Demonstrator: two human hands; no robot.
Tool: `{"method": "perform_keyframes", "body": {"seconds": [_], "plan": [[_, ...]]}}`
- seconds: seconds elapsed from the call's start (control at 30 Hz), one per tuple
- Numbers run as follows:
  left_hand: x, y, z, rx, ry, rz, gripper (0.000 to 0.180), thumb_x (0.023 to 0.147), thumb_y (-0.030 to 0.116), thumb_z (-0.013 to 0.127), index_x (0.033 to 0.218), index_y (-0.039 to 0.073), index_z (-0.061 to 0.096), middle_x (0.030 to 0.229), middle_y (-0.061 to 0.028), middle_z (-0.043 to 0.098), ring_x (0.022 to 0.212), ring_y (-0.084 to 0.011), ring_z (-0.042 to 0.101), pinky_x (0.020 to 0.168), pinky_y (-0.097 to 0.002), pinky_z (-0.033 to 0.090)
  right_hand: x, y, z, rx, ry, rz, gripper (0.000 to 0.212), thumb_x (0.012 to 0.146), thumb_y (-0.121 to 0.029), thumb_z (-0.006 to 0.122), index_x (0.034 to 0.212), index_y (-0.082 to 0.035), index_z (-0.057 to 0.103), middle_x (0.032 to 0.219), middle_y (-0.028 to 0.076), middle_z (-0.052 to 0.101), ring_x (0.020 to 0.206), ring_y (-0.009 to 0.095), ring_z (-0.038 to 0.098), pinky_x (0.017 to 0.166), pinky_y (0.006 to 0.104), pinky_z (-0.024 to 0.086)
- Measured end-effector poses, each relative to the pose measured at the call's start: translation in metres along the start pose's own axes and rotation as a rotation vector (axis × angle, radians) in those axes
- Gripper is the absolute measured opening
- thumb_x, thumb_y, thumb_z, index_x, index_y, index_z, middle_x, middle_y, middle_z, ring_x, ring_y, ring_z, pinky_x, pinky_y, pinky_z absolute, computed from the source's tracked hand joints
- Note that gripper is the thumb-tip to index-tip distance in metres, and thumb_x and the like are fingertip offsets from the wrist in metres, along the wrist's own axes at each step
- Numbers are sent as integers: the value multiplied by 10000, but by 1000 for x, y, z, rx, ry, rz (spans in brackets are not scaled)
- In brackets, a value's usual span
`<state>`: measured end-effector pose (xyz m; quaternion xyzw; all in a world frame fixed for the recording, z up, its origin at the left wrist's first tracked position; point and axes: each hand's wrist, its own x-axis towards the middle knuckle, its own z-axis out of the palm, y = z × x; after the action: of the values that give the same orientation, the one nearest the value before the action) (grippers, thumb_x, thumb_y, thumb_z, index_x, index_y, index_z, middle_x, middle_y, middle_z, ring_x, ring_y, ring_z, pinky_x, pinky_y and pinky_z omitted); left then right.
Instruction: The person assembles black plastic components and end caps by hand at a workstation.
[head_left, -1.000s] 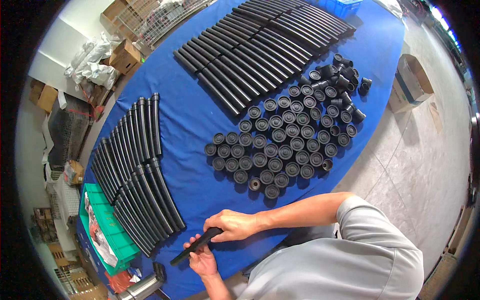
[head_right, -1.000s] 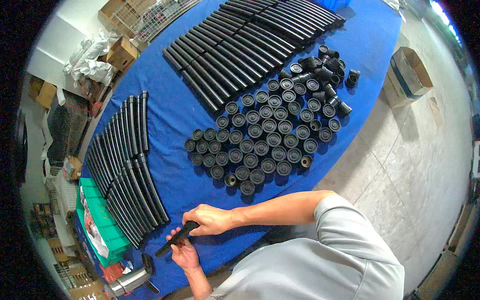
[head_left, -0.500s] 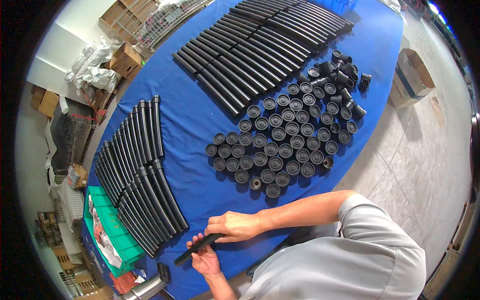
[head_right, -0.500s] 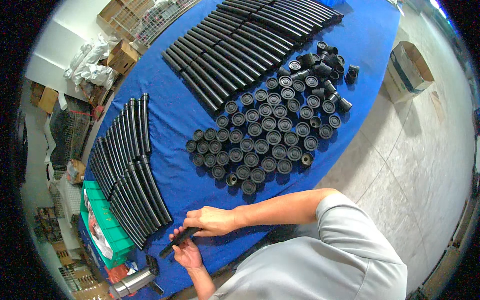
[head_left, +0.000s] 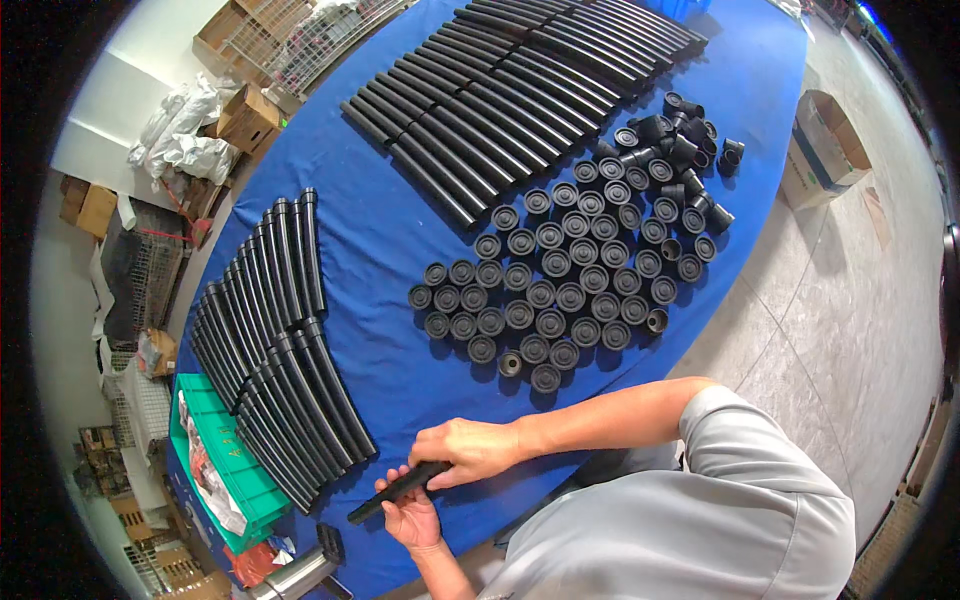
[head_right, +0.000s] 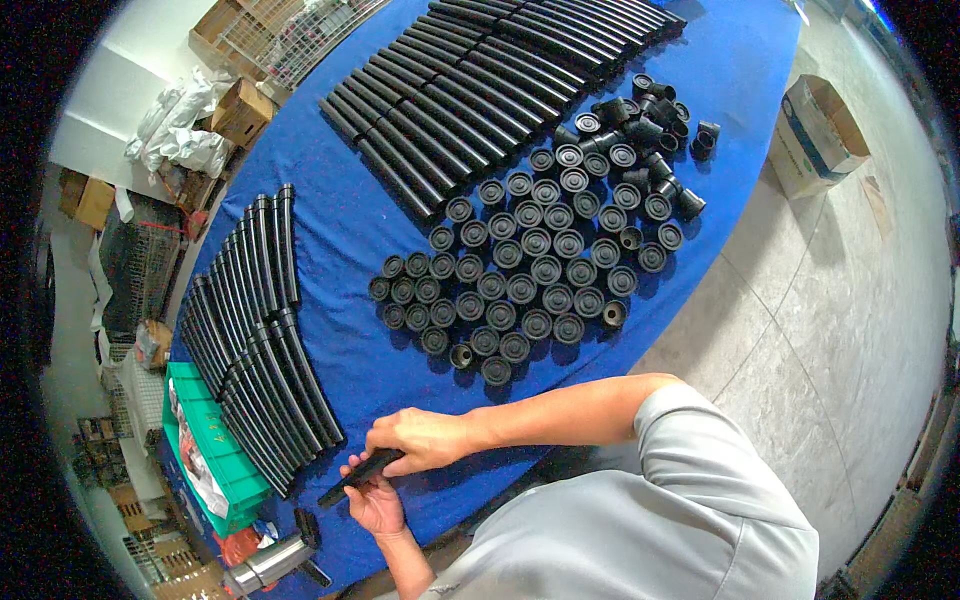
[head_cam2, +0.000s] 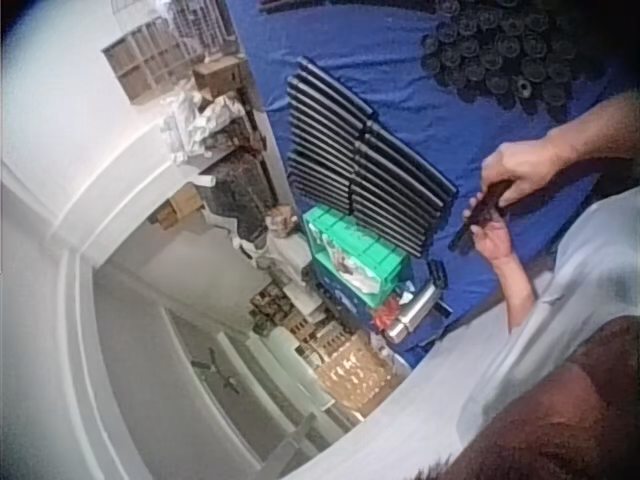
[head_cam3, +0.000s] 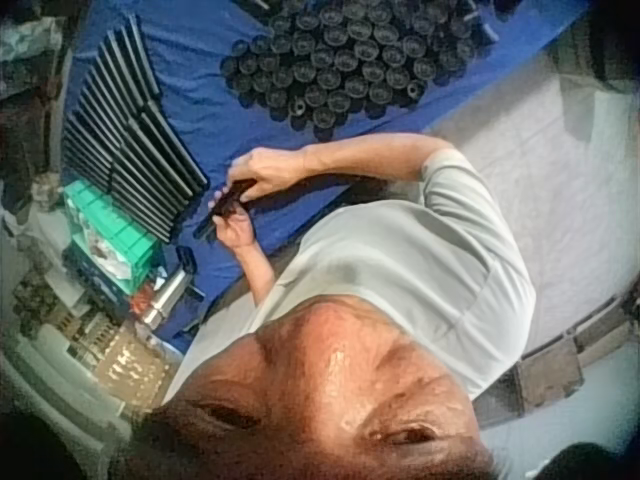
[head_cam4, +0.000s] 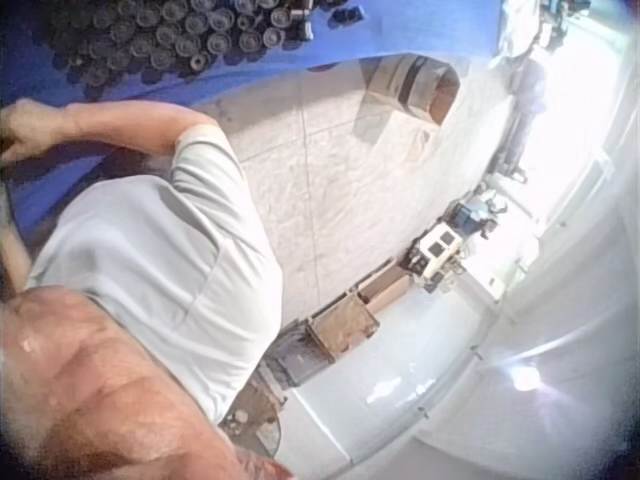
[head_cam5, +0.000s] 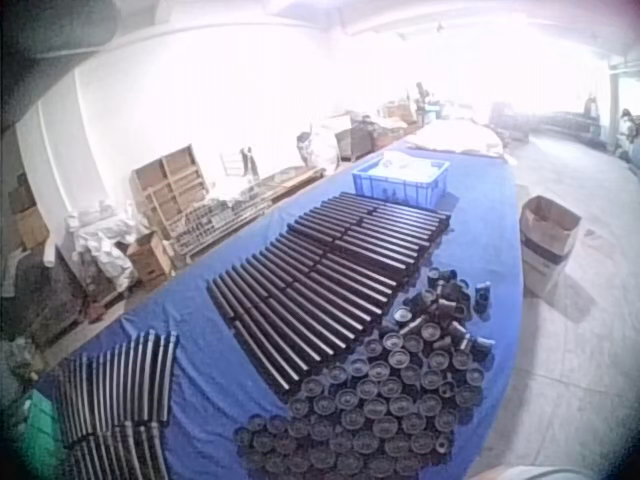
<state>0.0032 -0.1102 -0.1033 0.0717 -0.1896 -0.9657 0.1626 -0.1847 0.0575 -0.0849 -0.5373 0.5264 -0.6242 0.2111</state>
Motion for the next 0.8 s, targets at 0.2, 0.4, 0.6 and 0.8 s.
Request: {"method": "perform_keyframes", "body": {"seconds": [0.2, 0.4, 0.6, 0.8], "plan": [[-1, 3, -2, 29, 24, 32, 345, 946, 53, 583, 1281, -7, 523, 1418, -203, 470, 1372, -357, 380, 1130, -519, 383, 3, -2, -1, 45, -36, 111, 300, 796, -170, 680, 1013, 8, 574, 864, 205, 634, 843, 413, 621, 734, 478, 487], [-3, 3, -6, 26, 31, 27, 346, 930, 47, 607, 1266, 6, 537, 1397, -208, 489, 1360, -353, 400, 1147, -498, 365, 0, -1, 1, 37, -29, 131, 301, 803, -170, 678, 1023, 5, 572, 883, 207, 630, 852, 415, 618, 728, 484, 487], [-2, 2, 0, 26, 127, 22, 372, 923, 70, 626, 1283, 25, 544, 1380, -217, 508, 1349, -357, 418, 1158, -482, 349, -2, -1, 4, -128, -44, -1, 321, 813, -192, 688, 1060, -21, 575, 893, 188, 613, 834, 409, 609, 718, 493, 488], [0, 0, -3, 94, 60, 54, 377, 937, 105, 616, 1292, 25, 518, 1406, -210, 483, 1356, -357, 408, 1150, -507, 351, 6, 5, -6, 69, -199, 315, 385, 799, -226, 716, 1097, -31, 568, 949, 171, 589, 832, 388, 602, 709, 470, 505]]}}
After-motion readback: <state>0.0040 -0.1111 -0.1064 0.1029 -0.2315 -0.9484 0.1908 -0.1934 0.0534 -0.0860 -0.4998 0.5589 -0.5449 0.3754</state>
